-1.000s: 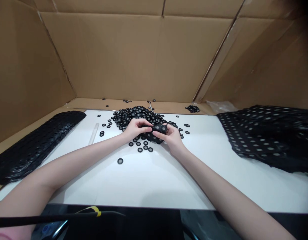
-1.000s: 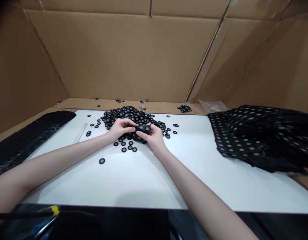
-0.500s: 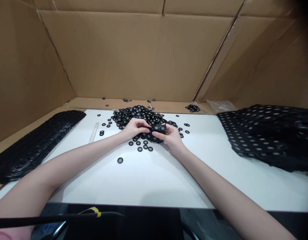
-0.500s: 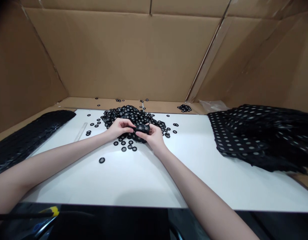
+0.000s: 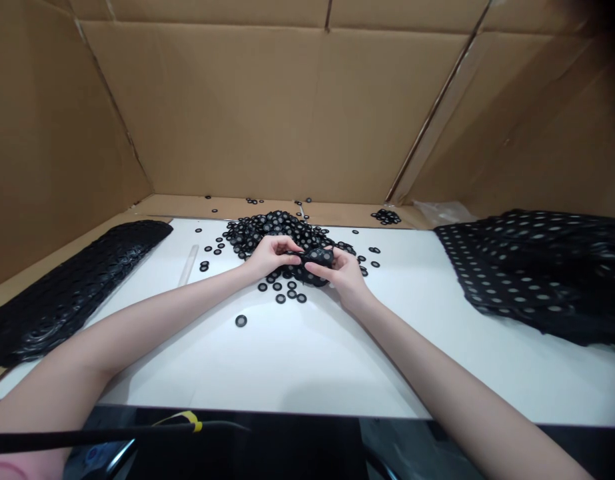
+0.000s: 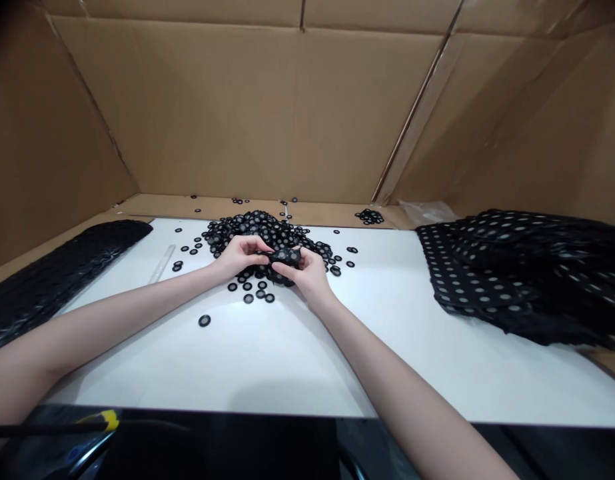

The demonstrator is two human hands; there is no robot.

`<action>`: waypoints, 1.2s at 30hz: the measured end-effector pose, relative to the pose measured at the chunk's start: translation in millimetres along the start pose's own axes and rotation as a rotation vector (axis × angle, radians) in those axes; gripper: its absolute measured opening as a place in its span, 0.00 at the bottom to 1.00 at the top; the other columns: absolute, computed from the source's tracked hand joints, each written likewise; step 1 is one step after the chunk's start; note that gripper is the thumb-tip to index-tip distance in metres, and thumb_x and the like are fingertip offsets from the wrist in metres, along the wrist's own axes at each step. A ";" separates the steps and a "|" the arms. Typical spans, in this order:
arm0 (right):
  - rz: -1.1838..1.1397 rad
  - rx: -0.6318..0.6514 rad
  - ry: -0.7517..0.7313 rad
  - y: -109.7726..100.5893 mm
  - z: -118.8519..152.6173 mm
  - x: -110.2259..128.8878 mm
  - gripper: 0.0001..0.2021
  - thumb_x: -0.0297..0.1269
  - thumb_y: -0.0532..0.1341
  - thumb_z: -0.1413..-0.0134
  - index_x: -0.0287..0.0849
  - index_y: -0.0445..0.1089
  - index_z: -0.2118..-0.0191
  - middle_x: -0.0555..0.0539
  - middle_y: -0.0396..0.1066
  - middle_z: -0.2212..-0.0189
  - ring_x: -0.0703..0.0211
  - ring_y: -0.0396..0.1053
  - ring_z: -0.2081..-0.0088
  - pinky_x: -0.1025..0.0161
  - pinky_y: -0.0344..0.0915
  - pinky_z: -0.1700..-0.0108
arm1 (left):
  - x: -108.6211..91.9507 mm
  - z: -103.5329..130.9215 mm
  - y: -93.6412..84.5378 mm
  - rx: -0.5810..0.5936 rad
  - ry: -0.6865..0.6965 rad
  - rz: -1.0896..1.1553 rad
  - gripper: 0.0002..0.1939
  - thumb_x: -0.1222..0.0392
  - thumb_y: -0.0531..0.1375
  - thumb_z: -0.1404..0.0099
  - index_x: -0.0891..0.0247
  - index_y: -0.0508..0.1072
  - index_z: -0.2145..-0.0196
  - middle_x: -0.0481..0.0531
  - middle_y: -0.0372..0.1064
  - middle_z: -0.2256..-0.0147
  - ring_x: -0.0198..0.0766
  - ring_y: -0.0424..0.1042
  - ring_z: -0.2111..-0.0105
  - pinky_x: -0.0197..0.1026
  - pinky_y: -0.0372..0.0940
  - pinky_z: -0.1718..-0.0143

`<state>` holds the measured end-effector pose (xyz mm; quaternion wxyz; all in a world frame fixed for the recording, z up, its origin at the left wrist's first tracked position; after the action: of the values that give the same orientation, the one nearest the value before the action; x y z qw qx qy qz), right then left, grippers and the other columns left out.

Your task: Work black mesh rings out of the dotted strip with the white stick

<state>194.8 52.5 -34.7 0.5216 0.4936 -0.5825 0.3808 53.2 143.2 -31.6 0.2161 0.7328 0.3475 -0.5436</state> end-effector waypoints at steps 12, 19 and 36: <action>-0.001 0.066 -0.038 3.6 3.8 7.6 0.17 0.43 0.73 0.65 0.41 0.71 0.69 0.50 0.72 0.72 0.60 0.68 0.70 0.62 0.65 0.66 | -10.6 -0.2 2.2 -0.078 0.051 -0.025 0.13 0.58 0.71 0.54 0.68 0.75 0.73 0.49 0.72 0.73 0.34 0.70 0.72 0.39 0.64 0.65; 0.234 -0.011 -0.140 1.5 3.2 5.5 0.14 0.45 0.68 0.59 0.43 0.74 0.65 0.46 0.76 0.64 0.49 0.71 0.59 0.53 0.66 0.54 | -31.1 6.5 7.5 -0.073 0.368 -0.342 0.08 0.62 0.67 0.45 0.63 0.80 0.65 0.55 0.71 0.62 0.40 0.69 0.58 0.43 0.62 0.52; 0.266 0.062 -0.157 7.8 6.5 11.7 0.15 0.44 0.68 0.57 0.42 0.74 0.63 0.45 0.76 0.61 0.48 0.71 0.57 0.50 0.67 0.52 | -41.5 19.2 24.0 -0.100 0.387 -0.500 0.12 0.69 0.57 0.40 0.62 0.77 0.61 0.51 0.74 0.68 0.36 0.72 0.68 0.37 0.65 0.61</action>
<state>186.1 46.0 -23.7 0.4040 0.4563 -0.6696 0.4244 51.7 102.6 0.2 0.0414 0.7030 0.5779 -0.4125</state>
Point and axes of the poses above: each hand's wrist, its own z-axis away from the middle knuckle, its own y-axis out of the palm, x = y × z, the point moved 4 cm from there along -z, towards the middle knuckle
